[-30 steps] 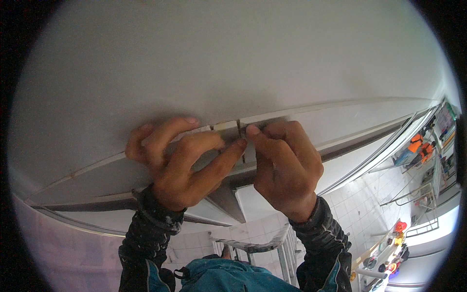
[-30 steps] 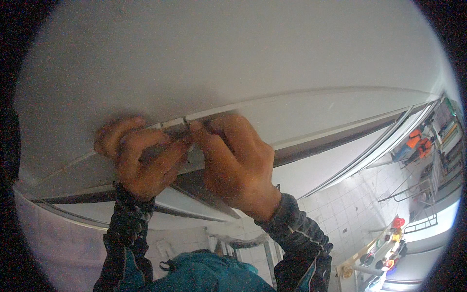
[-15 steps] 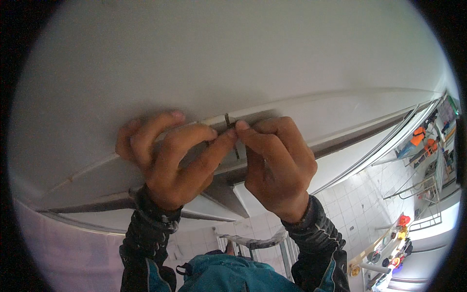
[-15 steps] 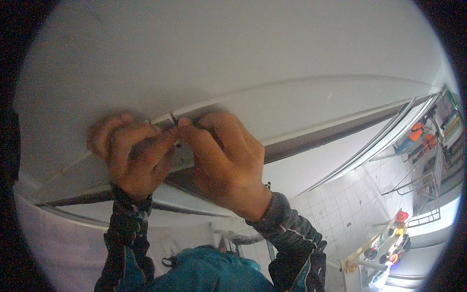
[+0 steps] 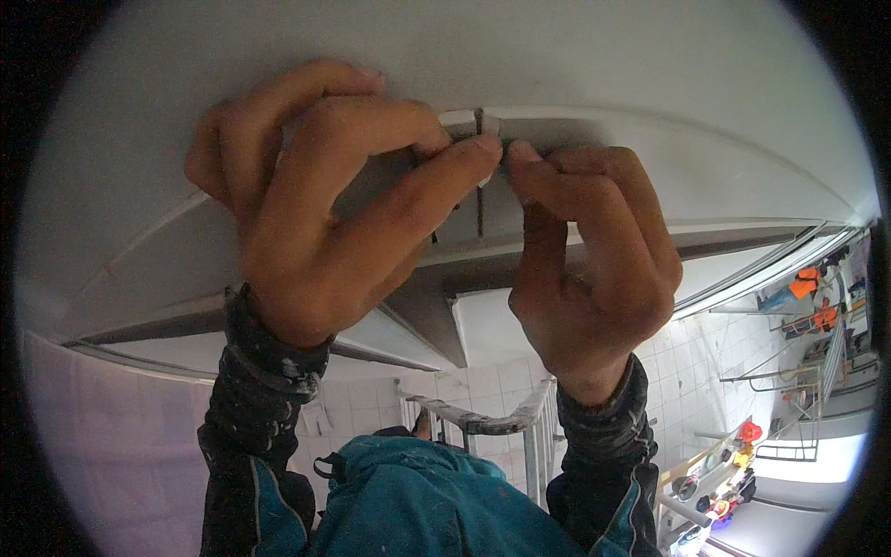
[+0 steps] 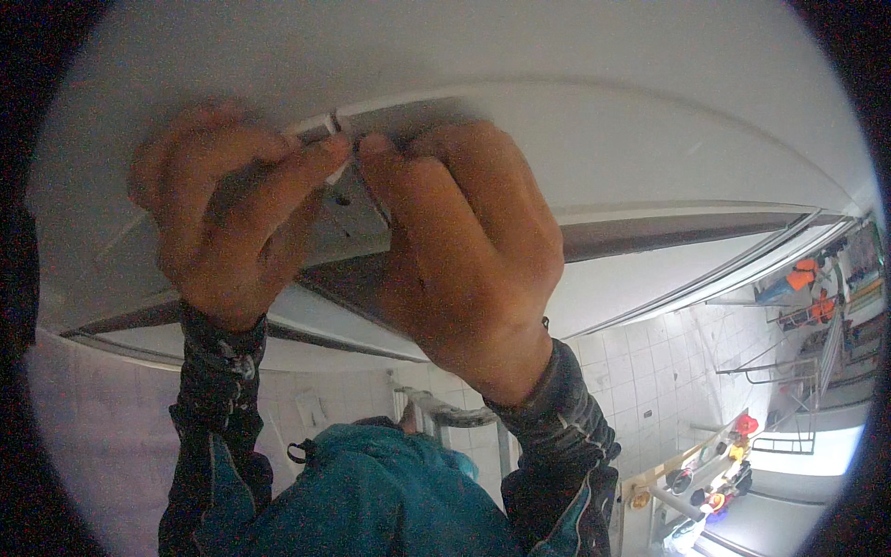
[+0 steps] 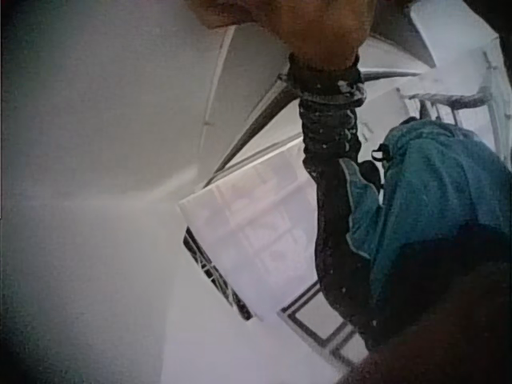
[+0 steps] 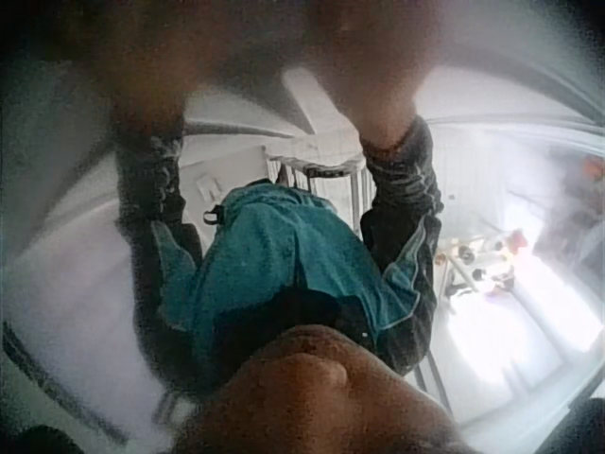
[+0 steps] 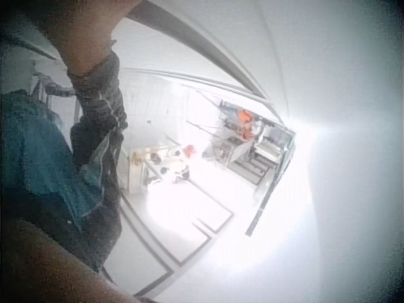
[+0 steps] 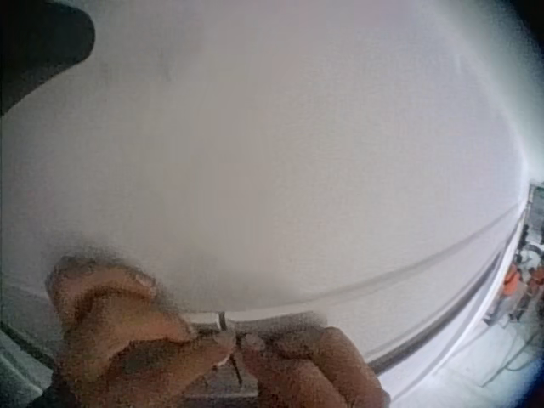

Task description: The person standing on a ladder applies pieces of white tape to the joints between ceiling panels by hand, then uses a screwdriver to tighten a screw into the panel support frame.

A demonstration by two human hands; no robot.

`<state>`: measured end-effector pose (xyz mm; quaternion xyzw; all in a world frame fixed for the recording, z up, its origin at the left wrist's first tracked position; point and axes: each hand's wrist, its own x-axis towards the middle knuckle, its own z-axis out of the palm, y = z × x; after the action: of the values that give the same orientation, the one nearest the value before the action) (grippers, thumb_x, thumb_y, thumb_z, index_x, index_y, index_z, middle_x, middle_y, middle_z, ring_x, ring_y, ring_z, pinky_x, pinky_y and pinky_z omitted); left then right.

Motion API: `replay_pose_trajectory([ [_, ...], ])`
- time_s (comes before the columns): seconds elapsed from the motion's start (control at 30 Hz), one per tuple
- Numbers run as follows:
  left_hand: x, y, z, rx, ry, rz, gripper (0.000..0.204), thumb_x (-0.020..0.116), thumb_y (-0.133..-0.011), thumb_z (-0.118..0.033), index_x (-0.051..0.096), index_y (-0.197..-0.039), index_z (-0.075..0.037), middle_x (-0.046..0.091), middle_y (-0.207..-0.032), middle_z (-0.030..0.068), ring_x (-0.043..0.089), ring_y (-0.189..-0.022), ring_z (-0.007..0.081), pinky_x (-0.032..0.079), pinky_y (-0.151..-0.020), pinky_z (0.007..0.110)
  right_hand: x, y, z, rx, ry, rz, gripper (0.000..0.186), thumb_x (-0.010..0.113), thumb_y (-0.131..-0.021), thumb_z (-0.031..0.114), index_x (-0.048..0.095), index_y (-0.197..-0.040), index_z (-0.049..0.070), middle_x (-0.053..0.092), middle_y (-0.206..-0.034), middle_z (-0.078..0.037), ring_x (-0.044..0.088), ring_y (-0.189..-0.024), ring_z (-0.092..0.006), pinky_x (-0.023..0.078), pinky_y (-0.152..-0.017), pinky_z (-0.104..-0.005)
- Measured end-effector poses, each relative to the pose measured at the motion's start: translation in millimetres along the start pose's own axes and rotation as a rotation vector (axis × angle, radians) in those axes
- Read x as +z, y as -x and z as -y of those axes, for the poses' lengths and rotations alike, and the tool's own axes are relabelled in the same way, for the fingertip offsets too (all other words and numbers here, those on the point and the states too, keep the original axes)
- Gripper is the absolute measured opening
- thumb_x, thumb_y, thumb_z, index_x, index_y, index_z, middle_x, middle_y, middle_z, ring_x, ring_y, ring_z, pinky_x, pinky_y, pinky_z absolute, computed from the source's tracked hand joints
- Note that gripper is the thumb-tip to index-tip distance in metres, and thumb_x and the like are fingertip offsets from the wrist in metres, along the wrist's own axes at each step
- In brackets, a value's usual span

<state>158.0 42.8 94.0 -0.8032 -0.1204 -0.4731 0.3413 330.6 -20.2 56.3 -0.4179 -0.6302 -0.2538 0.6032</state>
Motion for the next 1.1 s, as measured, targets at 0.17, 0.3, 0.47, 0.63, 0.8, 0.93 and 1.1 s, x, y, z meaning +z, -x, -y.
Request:
replay_pose_trajectory([
  [0.17,7.5,-0.5,1.6,0.02,0.047,-0.023,0.042,0.082,-0.057,-0.011,0.079,-0.097,-0.024,0.063,-0.094,-0.004,0.06,-0.095,0.0228,0.043,-0.091,0.042,0.1,3.4,-5.3,0.049,-0.06,-0.019,0.022,0.073,-0.076,-0.014,0.071,-0.088,0.004,0.069,-0.08,-0.007,0.066,-0.069,-0.0122,0.042,-0.048,-0.024],
  [0.3,6.8,-0.4,3.2,0.023,0.061,-0.061,0.043,0.082,-0.055,-0.01,0.079,-0.096,-0.022,0.064,-0.092,-0.0033,0.06,-0.094,0.0229,0.044,-0.09,0.04,5.5,1.8,-0.2,0.005,-0.039,-0.082,0.023,0.072,-0.076,-0.014,0.072,-0.089,0.005,0.07,-0.079,-0.006,0.066,-0.069,-0.0111,0.04,-0.049,-0.0231],
  [0.47,-0.3,-8.8,0.7,0.083,-0.03,0.052,0.043,0.082,-0.053,-0.011,0.079,-0.094,-0.022,0.064,-0.092,-0.0028,0.061,-0.095,0.023,0.045,-0.09,0.039,3.8,1.5,-9.2,-0.079,-0.003,-0.089,0.024,0.072,-0.075,-0.016,0.072,-0.089,0.003,0.071,-0.083,-0.009,0.069,-0.074,-0.0149,0.052,-0.056,-0.0263],
  [0.63,-0.4,-5.7,4.3,0.086,-0.035,0.037,0.04,0.083,-0.055,-0.012,0.078,-0.093,-0.023,0.065,-0.093,-0.0021,0.062,-0.095,0.0235,0.045,-0.09,0.039,-4.4,-4.2,-2.2,-0.066,-0.004,0.026,0.022,0.071,-0.075,-0.017,0.072,-0.087,0.001,0.071,-0.085,-0.011,0.07,-0.078,-0.0176,0.055,-0.061,-0.0274],
  [0.8,2.2,-4.8,5.3,0.106,-0.019,0.021,0.039,0.084,-0.056,-0.011,0.078,-0.093,-0.021,0.065,-0.092,-0.0014,0.062,-0.095,0.0236,0.046,-0.088,0.039,-7.9,-3.2,-0.2,-0.026,-0.011,0.05,0.021,0.071,-0.074,-0.017,0.072,-0.086,0.0,0.07,-0.084,-0.013,0.07,-0.077,-0.0183,0.054,-0.061,-0.0272],
  [0.93,8.9,-3.4,3.2,0.064,0.04,-0.086,0.038,0.084,-0.056,-0.01,0.078,-0.092,-0.02,0.064,-0.092,-0.0011,0.061,-0.093,0.0245,0.046,-0.088,0.039,-8.9,-4.9,-1.3,-0.04,-0.005,0.036,0.021,0.071,-0.074,-0.017,0.072,-0.086,0.0,0.069,-0.082,-0.012,0.069,-0.075,-0.018,0.053,-0.059,-0.0269],
  [1.1,11.4,-0.4,3.6,0.055,0.079,-0.098,0.038,0.084,-0.057,-0.009,0.078,-0.092,-0.021,0.063,-0.094,-0.0009,0.06,-0.095,0.0266,0.047,-0.088,0.041,-3.6,-3.5,0.1,-0.005,-0.016,-0.014,0.022,0.072,-0.074,-0.016,0.071,-0.087,0.001,0.068,-0.081,-0.012,0.068,-0.073,-0.0174,0.052,-0.057,-0.0272],
])
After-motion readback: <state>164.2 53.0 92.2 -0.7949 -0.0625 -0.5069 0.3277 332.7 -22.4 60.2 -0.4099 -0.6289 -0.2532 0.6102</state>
